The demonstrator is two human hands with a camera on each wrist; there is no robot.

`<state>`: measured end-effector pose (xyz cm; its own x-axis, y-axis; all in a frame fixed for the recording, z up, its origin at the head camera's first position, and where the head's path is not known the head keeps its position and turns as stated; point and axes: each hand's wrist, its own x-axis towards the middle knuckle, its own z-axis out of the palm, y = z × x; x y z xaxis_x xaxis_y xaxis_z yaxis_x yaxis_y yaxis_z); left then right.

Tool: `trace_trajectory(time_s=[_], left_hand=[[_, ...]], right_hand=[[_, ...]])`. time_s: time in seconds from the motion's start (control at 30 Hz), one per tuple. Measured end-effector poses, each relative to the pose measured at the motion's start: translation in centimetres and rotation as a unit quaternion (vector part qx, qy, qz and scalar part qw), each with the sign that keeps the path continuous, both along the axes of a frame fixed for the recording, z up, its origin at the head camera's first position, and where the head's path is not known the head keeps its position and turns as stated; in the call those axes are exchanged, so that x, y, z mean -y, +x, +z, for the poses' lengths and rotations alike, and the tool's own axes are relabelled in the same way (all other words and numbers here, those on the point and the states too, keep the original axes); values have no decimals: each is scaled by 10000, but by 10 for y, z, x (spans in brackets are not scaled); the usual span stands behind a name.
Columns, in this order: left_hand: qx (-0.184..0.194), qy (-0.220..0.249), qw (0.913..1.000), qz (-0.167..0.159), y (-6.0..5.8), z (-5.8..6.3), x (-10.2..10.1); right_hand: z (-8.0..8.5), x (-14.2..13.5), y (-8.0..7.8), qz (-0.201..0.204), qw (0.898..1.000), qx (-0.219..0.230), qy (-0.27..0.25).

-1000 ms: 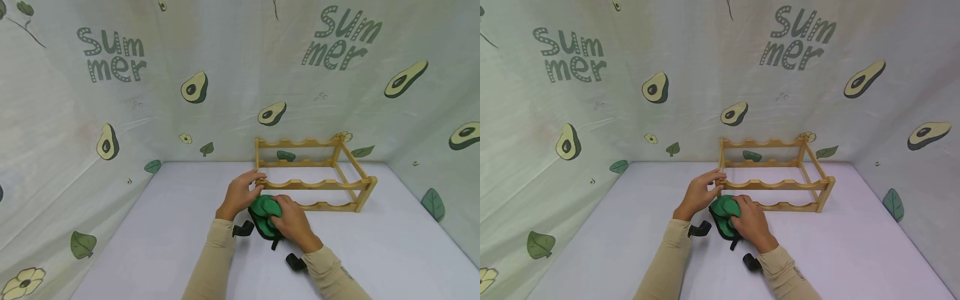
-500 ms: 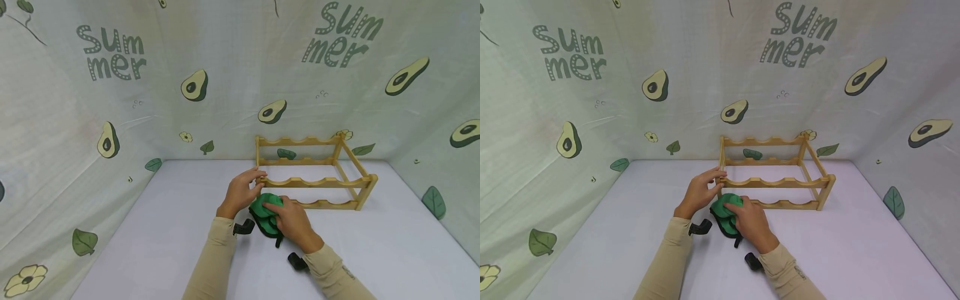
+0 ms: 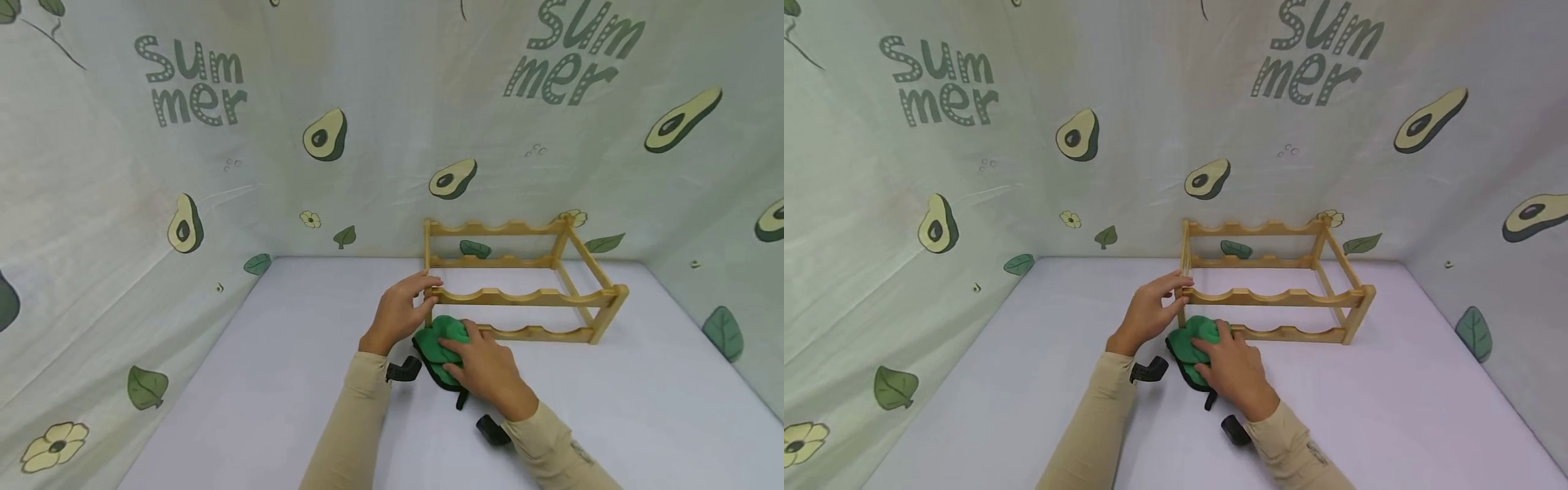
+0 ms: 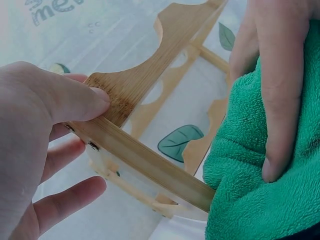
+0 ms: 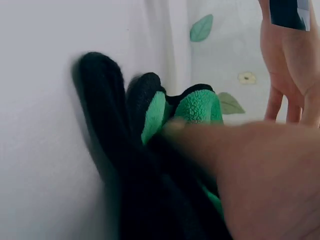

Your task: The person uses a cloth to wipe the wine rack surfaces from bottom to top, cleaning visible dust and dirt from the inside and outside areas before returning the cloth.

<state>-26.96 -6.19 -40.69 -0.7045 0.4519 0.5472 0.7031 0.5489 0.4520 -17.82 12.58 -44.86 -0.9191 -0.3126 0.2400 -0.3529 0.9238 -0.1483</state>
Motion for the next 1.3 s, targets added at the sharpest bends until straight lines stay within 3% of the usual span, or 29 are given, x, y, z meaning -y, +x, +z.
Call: trace_trajectory(time_s=[0.13, 0.4, 0.63, 1.3], left_hand=[[34, -14, 10000, -10, -1, 0, 0], [163, 132, 9997, -154, -1, -1, 0], [-136, 177, 9997, -44, -2, -3, 0], [-207, 495, 9983, -218, -8, -12, 1]], right_hand=[[-1, -2, 0, 71, 9997, -226, 109], [-4, -8, -6, 191, 9988, -390, -225], [-10, -19, -10, 207, 9969, -597, -470], [-12, -30, -5, 508, 9957, -749, -198]])
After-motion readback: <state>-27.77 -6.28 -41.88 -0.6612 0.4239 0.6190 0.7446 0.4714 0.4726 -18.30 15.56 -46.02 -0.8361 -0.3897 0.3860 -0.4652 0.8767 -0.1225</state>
